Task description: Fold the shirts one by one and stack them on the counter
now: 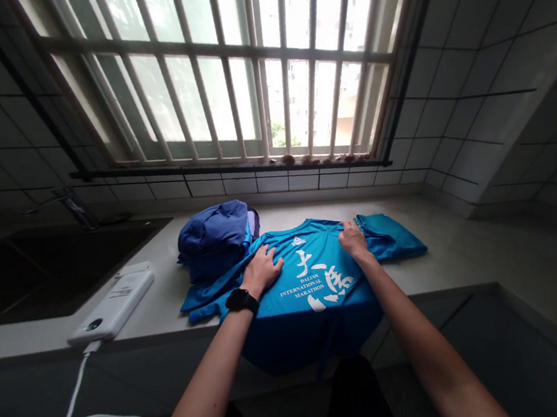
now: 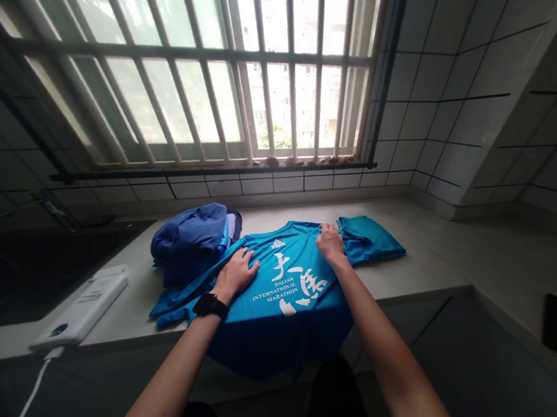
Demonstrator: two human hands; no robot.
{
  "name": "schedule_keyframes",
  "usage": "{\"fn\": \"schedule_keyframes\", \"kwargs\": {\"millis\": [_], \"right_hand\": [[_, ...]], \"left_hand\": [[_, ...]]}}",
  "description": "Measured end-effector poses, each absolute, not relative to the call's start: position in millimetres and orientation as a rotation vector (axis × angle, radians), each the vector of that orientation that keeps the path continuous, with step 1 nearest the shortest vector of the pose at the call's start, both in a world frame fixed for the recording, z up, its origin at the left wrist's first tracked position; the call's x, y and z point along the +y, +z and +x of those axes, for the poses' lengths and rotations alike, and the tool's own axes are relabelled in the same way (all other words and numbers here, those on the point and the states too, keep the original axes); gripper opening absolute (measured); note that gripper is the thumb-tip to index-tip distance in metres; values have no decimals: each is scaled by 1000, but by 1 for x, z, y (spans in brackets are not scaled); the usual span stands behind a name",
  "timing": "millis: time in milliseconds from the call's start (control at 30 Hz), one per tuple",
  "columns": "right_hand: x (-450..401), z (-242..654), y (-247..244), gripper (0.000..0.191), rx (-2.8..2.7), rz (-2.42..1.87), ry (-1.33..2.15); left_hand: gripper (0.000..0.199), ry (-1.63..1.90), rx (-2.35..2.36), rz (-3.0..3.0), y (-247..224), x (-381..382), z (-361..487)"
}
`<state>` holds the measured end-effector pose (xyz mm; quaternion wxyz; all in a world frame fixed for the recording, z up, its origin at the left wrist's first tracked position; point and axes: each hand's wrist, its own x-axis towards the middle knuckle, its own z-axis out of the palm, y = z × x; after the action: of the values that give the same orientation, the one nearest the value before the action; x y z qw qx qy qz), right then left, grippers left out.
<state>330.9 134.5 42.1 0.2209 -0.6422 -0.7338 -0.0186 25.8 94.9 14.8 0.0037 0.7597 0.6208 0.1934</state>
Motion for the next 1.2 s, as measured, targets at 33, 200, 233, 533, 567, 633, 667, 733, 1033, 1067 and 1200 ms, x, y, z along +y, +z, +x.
{"fn": "schedule_keyframes", "kwargs": {"millis": [33, 200, 233, 533, 567, 633, 667, 733, 1033, 1067, 1200], "right_hand": [[132, 345, 45, 35, -1899, -1906, -107], [125, 404, 53, 39, -1511, -2300, -160], [125, 411, 55, 37, -1521, -2288, -114], [122, 432, 79, 37, -1347, -2261, 29], [120, 434, 79, 38, -1331, -2265, 23], [119, 438, 80, 41, -1304, -2259, 34], [119, 440, 81, 42, -1294, -2250, 51], [121, 441, 83, 43, -1276, -2229, 112], [124, 390, 96, 47, -1503, -1835, 492], [122, 384, 98, 51, -1523, -1776, 572], [116, 370, 104, 40, -1552, -1749, 706]], "left_hand": [[50, 638, 1939, 2377, 15, 95, 26], [59, 731, 1988, 2300, 19, 94, 28], [60, 726, 2006, 2279, 20, 94, 28], [57, 704, 2047, 2246, 20, 94, 29], [58, 689, 2049, 2245, 20, 94, 29], [59, 666, 2047, 2243, 20, 94, 29], [59, 663, 2043, 2242, 19, 95, 29], [60, 678, 2035, 2238, 18, 96, 29], [59, 693, 2020, 2224, 19, 95, 29], [59, 683, 2018, 2227, 19, 95, 29], [59, 684, 2018, 2241, 19, 93, 29]]}}
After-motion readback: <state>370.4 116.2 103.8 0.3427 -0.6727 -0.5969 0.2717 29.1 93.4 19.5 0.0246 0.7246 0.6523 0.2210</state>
